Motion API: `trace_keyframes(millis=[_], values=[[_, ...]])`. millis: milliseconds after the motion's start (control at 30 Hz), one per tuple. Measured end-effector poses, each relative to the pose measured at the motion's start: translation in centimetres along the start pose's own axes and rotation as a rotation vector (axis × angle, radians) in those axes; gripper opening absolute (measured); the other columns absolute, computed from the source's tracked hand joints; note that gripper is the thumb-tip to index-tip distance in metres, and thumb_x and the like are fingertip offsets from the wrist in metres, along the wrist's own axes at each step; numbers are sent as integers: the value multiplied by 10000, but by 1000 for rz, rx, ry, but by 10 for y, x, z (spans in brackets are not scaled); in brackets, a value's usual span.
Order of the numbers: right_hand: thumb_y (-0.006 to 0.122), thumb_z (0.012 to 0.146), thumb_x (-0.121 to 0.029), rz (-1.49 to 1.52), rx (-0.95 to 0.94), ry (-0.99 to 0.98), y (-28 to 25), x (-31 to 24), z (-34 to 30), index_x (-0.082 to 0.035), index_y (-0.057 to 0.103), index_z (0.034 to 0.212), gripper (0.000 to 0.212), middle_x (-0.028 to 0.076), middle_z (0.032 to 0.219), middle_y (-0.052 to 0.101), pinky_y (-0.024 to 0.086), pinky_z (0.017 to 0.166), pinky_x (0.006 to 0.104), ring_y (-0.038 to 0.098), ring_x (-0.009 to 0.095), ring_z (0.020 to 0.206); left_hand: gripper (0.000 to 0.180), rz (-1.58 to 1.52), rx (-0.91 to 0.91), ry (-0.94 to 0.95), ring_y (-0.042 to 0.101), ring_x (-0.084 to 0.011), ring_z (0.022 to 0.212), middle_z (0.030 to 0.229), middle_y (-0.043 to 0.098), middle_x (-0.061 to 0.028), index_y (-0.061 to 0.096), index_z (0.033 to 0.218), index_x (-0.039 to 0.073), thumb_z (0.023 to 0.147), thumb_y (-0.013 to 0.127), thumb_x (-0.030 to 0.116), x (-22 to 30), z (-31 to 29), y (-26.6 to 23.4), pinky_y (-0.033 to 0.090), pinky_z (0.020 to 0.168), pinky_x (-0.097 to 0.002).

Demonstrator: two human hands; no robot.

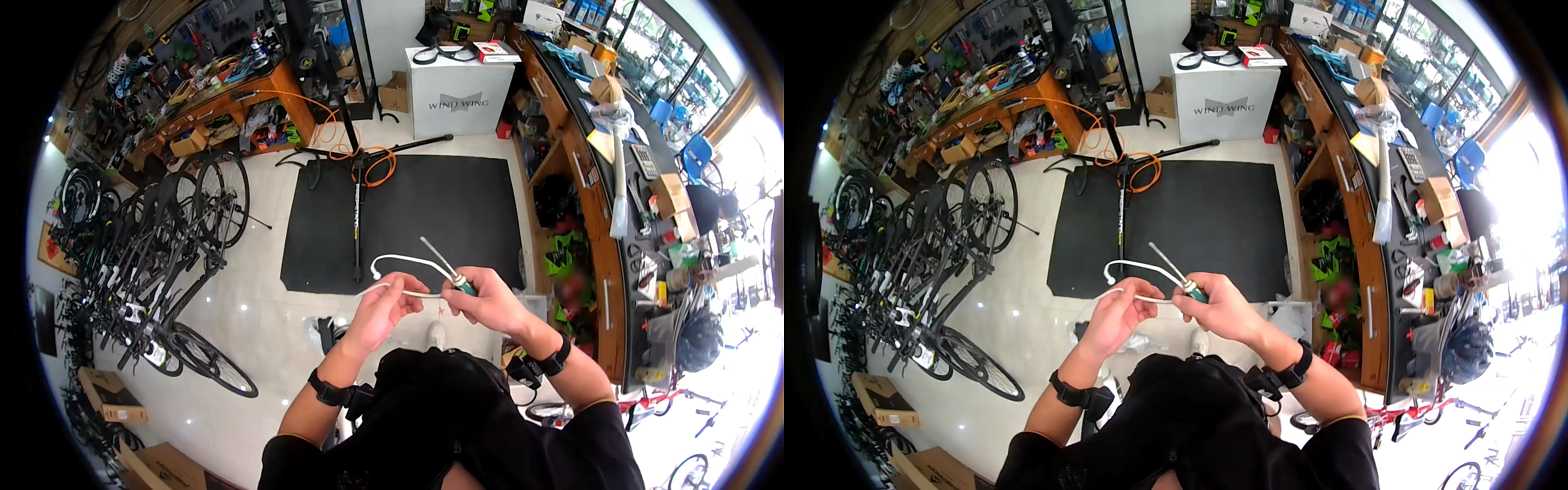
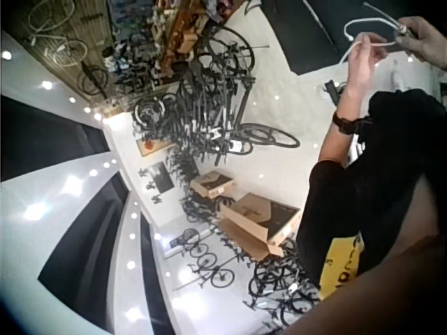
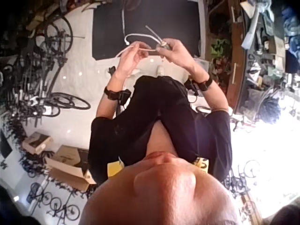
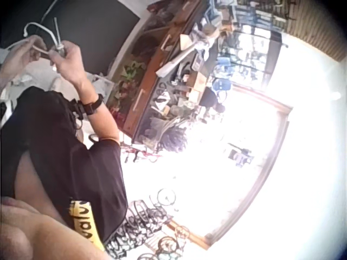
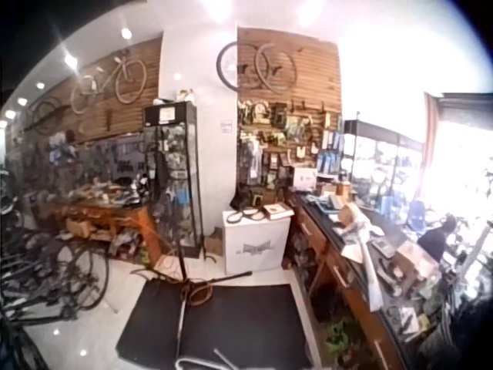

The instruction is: The person secures components to a bicycle frame using zip ties, tightening them by hand and trimming the excess with pliers, and then prepares the rear wheel by removing a protective cardboard spacer.

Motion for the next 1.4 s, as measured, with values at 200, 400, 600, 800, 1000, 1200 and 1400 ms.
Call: trace_keyframes(millis=[200,400,600,800,1000,1200,1400], values=[[609,912,-144,-97,205,-34,-88,1,70,-21,610,864,132,-27,652,550,386,494,224,459,38,538,310,230,-29,-278,591,-120,925,1021,638,-50,581,1119,51,1038,396,286,-14,99,-62,474,846,-278],[625,879,-131,-431,221,-64,-165,11,192,19,602,857,154,70,618,547,428,542,313,485,140,538,255,412,331,-371,615,-139,854,985,656,-50,586,1101,51,1001,486,263,-47,165,-173,488,789,-288],[647,849,-154,-656,169,-47,-241,7,359,30,602,885,193,159,653,576,464,596,364,591,286,589,231,994,753,-333,669,-300,834,863,685,-164,623,951,10,867,608,224,-125,182,-338,525,742,-382],[645,841,-170,-687,93,-49,-311,-30,553,34,595,863,211,166,649,583,474,606,376,597,283,594,131,832,754,-641,609,-259,758,826,627,-80,606,917,61,834,618,161,-192,172,-401,503,694,-380],[625,858,-193,-650,155,-145,-375,-83,761,10,613,805,210,89,609,623,483,577,344,601,166,564,123,416,1161,-323,621,-181,656,734,629,-85,587,905,12,885,575,132,-168,240,-391,523,570,-309],[652,833,-285,-720,254,-360,-485,-144,1006,35,628,794,323,176,667,658,506,625,422,658,302,630,166,228,1589,-107,612,-168,663,749,623,-87,586,923,11,937,519,162,-118,337,-338,527,630,-286],[599,805,-213,-756,508,-377,-563,-219,1222,27,658,759,251,118,657,675,516,589,342,654,214,584,114,-378,1554,-213,540,-159,597,724,579,-57,559,808,84,891,503,138,-221,412,-203,464,552,-292]])
Point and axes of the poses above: each hand's wrist, its own z-axis towards the middle knuckle, its own y-axis out of the palm, x = y × z, the point moved 2 cm from there along z, towards the middle knuckle
